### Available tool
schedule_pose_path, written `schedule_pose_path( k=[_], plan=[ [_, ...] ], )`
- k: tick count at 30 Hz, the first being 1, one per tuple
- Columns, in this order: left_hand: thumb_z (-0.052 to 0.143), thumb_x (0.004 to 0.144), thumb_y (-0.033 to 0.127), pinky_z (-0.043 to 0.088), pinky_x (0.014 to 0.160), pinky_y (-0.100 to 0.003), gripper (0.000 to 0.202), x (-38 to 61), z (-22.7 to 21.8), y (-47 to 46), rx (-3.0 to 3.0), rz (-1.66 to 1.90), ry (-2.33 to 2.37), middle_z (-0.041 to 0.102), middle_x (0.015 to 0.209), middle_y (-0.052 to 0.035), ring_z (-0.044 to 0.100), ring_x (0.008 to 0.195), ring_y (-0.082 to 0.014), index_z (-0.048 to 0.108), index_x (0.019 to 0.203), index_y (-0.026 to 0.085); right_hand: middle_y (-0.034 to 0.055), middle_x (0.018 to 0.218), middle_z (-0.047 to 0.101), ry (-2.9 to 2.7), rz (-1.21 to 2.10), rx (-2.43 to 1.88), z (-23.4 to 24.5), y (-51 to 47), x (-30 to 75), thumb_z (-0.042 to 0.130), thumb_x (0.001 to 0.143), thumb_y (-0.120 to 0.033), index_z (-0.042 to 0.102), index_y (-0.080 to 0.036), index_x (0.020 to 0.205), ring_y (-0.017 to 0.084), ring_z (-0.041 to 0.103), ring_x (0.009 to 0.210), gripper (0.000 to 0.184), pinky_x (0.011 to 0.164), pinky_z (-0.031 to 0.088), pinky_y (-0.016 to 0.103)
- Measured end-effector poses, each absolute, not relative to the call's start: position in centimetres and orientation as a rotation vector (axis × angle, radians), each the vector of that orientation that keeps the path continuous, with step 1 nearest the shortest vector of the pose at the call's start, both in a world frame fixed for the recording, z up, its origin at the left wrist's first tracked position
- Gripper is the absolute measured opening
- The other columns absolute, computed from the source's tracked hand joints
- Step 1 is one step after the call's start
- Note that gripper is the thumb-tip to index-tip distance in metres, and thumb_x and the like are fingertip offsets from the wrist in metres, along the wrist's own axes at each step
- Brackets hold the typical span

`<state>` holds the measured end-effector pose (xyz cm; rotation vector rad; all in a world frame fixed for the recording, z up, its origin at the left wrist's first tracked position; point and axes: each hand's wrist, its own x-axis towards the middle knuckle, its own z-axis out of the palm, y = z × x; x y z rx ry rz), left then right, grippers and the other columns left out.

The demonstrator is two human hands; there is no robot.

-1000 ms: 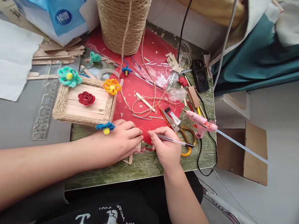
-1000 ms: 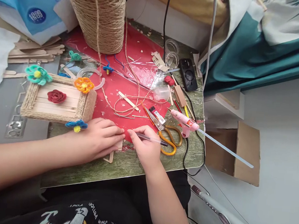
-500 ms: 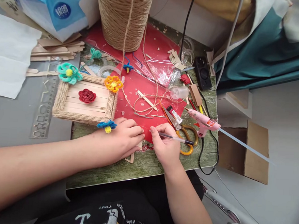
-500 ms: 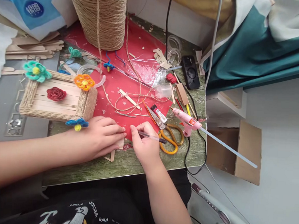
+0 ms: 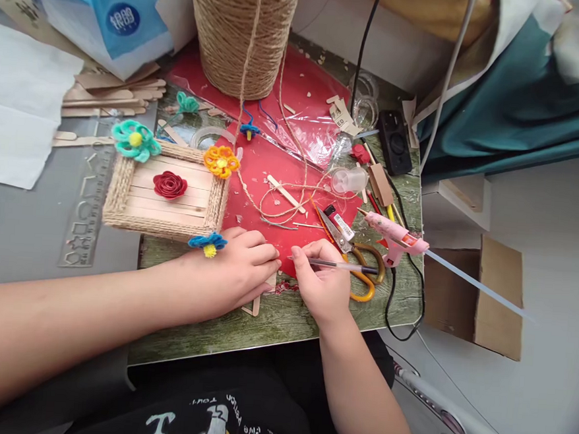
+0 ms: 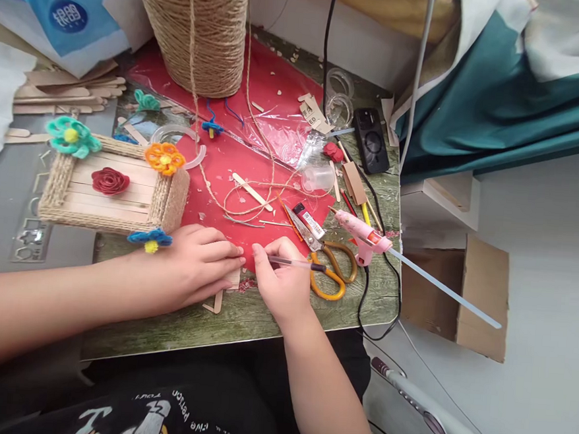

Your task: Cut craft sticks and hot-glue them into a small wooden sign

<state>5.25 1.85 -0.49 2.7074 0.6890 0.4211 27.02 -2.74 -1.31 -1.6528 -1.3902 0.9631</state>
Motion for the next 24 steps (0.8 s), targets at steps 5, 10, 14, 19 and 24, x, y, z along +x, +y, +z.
schedule_pose_path(
  k=[5, 10, 14, 19, 24],
  plan=[
    [0.056, 0.105, 0.033, 0.046, 0.082, -0.039, 0.026, 5.31, -0.5, 1.82, 2.703, 0.417, 0.697, 0.072, 0.11, -0.0091, 0.063, 0.099, -0.0249, 0.072, 0.121, 0.02, -0.0045, 0.063, 0.057, -1.275, 0.965, -1.688, -1.75, -3.18, 27.0, 0.071, 0.098, -0.045, 0.06, -0.023, 0.082, 0.012, 0.052, 0.05, 0.029, 0.049, 0.042, 0.026],
    [0.054, 0.106, 0.033, 0.046, 0.083, -0.04, 0.027, 5.22, -0.44, 1.81, 2.711, 0.407, 0.688, 0.072, 0.111, -0.0089, 0.063, 0.1, -0.0249, 0.072, 0.121, 0.019, -0.0045, 0.062, 0.056, -1.309, 0.944, -1.694, -1.66, -3.07, 26.92, 0.071, 0.098, -0.043, 0.059, -0.022, 0.078, 0.012, 0.052, 0.051, 0.031, 0.051, 0.042, 0.025],
    [0.053, 0.106, 0.033, 0.046, 0.083, -0.04, 0.027, 5.18, -0.38, 1.83, 2.708, 0.417, 0.689, 0.072, 0.111, -0.0088, 0.063, 0.1, -0.0248, 0.072, 0.121, 0.019, -0.0048, 0.062, 0.056, -1.27, 0.989, -1.711, -1.55, -2.93, 26.89, 0.071, 0.098, -0.045, 0.058, -0.023, 0.079, 0.011, 0.051, 0.05, 0.032, 0.05, 0.042, 0.025],
    [0.058, 0.104, 0.033, 0.046, 0.082, -0.04, 0.026, 5.26, -0.46, 1.82, 2.697, 0.406, 0.692, 0.072, 0.111, -0.009, 0.063, 0.1, -0.0255, 0.072, 0.121, 0.019, -0.0045, 0.061, 0.056, -1.305, 0.992, -1.732, -1.34, -2.86, 26.96, 0.071, 0.098, -0.045, 0.058, -0.023, 0.079, 0.012, 0.051, 0.05, 0.032, 0.049, 0.042, 0.025],
    [0.059, 0.104, 0.033, 0.045, 0.082, -0.04, 0.026, 5.29, -0.53, 1.8, 2.694, 0.416, 0.688, 0.072, 0.11, -0.0092, 0.063, 0.099, -0.0257, 0.072, 0.121, 0.019, -0.0048, 0.061, 0.054, -1.349, 0.982, -1.716, -1.13, -2.71, 27.0, 0.07, 0.098, -0.042, 0.057, -0.023, 0.078, 0.012, 0.05, 0.051, 0.031, 0.052, 0.041, 0.026]
  ],
)
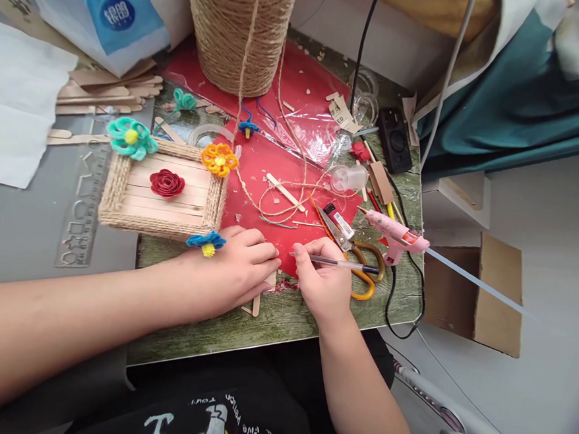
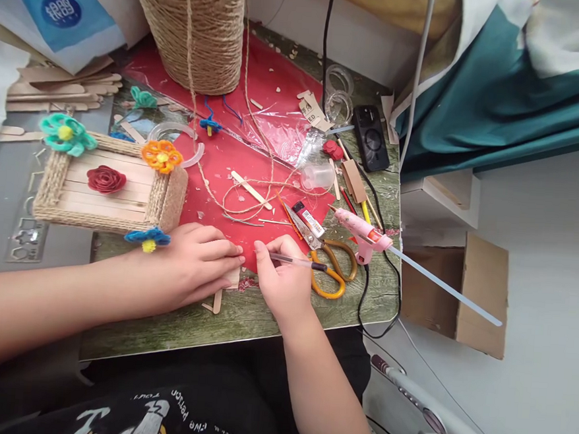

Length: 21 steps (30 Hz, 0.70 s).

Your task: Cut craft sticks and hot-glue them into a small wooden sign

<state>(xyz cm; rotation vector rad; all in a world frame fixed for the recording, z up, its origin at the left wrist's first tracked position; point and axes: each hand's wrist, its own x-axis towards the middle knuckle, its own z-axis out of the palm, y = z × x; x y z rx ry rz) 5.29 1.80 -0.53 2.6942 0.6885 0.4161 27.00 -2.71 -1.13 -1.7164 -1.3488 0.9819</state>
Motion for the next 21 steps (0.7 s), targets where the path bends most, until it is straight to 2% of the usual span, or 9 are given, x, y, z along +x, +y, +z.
schedule_pose_path(
  k=[21],
  plan=[
    [0.049, 0.108, 0.034, 0.047, 0.083, -0.04, 0.031, 5.05, -0.72, 1.82, 2.677, 0.416, 0.673, 0.071, 0.114, -0.0096, 0.062, 0.102, -0.0253, 0.071, 0.125, 0.019, -0.0033, 0.065, 0.055, -1.425, 0.906, -1.686, -1.33, -2.69, 27.15, 0.068, 0.099, -0.037, 0.056, -0.023, 0.075, 0.014, 0.05, 0.059, 0.031, 0.059, 0.041, 0.03]
  ],
)
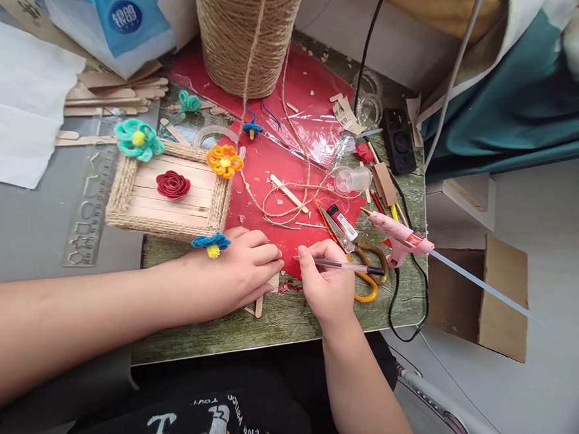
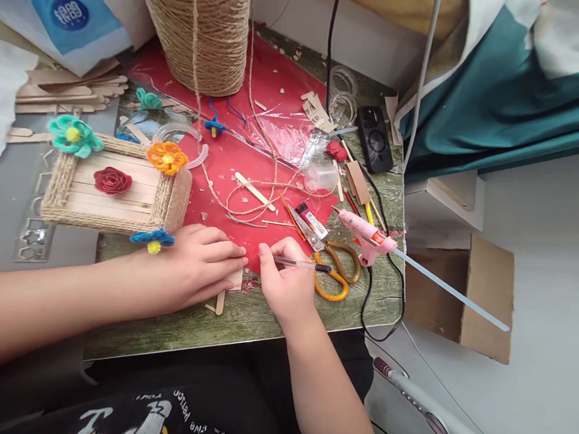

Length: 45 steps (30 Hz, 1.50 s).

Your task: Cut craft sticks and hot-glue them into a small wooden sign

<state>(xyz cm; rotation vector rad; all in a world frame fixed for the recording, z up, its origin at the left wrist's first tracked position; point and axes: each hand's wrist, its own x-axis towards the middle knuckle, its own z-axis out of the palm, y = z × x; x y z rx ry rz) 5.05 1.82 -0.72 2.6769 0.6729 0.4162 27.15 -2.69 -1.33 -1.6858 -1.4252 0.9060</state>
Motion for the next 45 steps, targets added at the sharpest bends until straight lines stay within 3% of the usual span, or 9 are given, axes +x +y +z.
schedule_pose_path(
  k=[8, 14, 22, 25, 29, 32, 37, 42, 45],
  plan=[
    [0.053, 0.107, 0.035, 0.046, 0.084, -0.041, 0.03, 5.0, -0.9, 1.8, 2.67, 0.417, 0.679, 0.071, 0.115, -0.0092, 0.062, 0.102, -0.0259, 0.071, 0.125, 0.02, -0.0036, 0.064, 0.054, -1.365, 0.916, -1.653, -1.5, -2.9, 27.3, 0.067, 0.1, -0.04, 0.053, -0.023, 0.074, 0.013, 0.051, 0.056, 0.034, 0.057, 0.044, 0.029],
    [0.06, 0.103, 0.033, 0.047, 0.085, -0.04, 0.027, 5.1, -0.7, 1.9, 2.666, 0.428, 0.678, 0.072, 0.113, -0.0097, 0.063, 0.102, -0.0262, 0.07, 0.124, 0.02, -0.0047, 0.064, 0.062, -1.146, 1.221, -1.648, -1.0, -2.7, 28.0, 0.076, 0.092, -0.051, 0.061, -0.023, 0.088, 0.011, 0.055, 0.045, 0.032, 0.043, 0.044, 0.025],
    [0.06, 0.102, 0.04, 0.049, 0.092, -0.045, 0.041, 5.0, 0.5, 1.1, 2.747, 0.338, 0.652, 0.067, 0.131, -0.0152, 0.062, 0.112, -0.0305, 0.063, 0.135, 0.014, -0.0053, 0.06, 0.056, -1.173, 1.094, -1.599, -1.8, -2.9, 28.3, 0.076, 0.093, -0.05, 0.063, -0.023, 0.085, 0.011, 0.049, 0.046, 0.03, 0.044, 0.042, 0.025],
    [0.057, 0.104, 0.033, 0.05, 0.088, -0.043, 0.03, 4.9, 0.9, 0.8, 2.803, 0.354, 0.53, 0.07, 0.124, -0.0144, 0.064, 0.106, -0.0279, 0.066, 0.127, 0.016, -0.0033, 0.069, 0.061, -1.167, 1.103, -1.51, -2.1, -3.0, 28.4, 0.075, 0.094, -0.044, 0.067, -0.023, 0.09, 0.011, 0.054, 0.05, 0.023, 0.049, 0.047, 0.026],
    [0.054, 0.102, 0.016, 0.049, 0.081, -0.038, 0.018, 4.5, 1.0, 1.1, 2.819, 0.376, 0.178, 0.071, 0.101, -0.0087, 0.063, 0.089, -0.0214, 0.069, 0.112, 0.018, 0.0037, 0.1, 0.069, -1.189, 1.112, -1.437, -2.3, -3.2, 28.4, 0.069, 0.098, -0.037, 0.071, -0.025, 0.116, 0.012, 0.065, 0.064, 0.022, 0.061, 0.057, 0.028],
    [0.055, 0.1, 0.011, 0.049, 0.078, -0.037, 0.02, 4.3, 1.2, 1.4, 2.796, 0.417, 0.071, 0.071, 0.099, -0.0081, 0.062, 0.086, -0.0204, 0.068, 0.114, 0.017, 0.0045, 0.098, 0.07, -1.324, 1.031, -1.466, -2.1, -3.4, 28.4, 0.059, 0.103, -0.033, 0.069, -0.025, 0.123, 0.014, 0.066, 0.069, 0.024, 0.063, 0.059, 0.029],
    [0.057, 0.098, 0.008, 0.048, 0.077, -0.035, 0.017, 4.4, 1.8, 1.5, 2.81, 0.481, -0.033, 0.069, 0.094, -0.006, 0.06, 0.08, -0.0189, 0.066, 0.106, 0.02, 0.0138, 0.131, 0.065, -1.818, 0.543, -1.463, 0.1, -1.2, 28.4, 0.051, 0.1, -0.012, 0.056, -0.026, 0.146, 0.026, 0.065, 0.117, 0.049, 0.103, 0.055, 0.045],
    [0.054, 0.099, 0.006, 0.046, 0.074, -0.035, 0.016, 4.5, 2.0, 1.1, 2.794, 0.507, -0.142, 0.063, 0.084, -0.0038, 0.056, 0.075, -0.0188, 0.064, 0.105, 0.018, 0.016, 0.125, 0.064, -1.885, 0.423, -1.586, 2.3, 3.2, 27.9, 0.058, 0.097, -0.013, 0.051, -0.015, 0.151, 0.024, 0.067, 0.1, 0.055, 0.094, 0.058, 0.04],
    [0.055, 0.1, 0.008, 0.043, 0.072, -0.035, 0.013, 4.3, 1.9, 0.8, 2.77, 0.473, -0.174, 0.063, 0.083, -0.0042, 0.054, 0.073, -0.0188, 0.063, 0.101, 0.017, 0.011, 0.113, 0.068, -1.904, 0.423, -1.469, 2.4, 2.9, 28.1, 0.056, 0.103, -0.02, 0.062, -0.018, 0.139, 0.02, 0.066, 0.094, 0.037, 0.091, 0.057, 0.036]
  ],
)
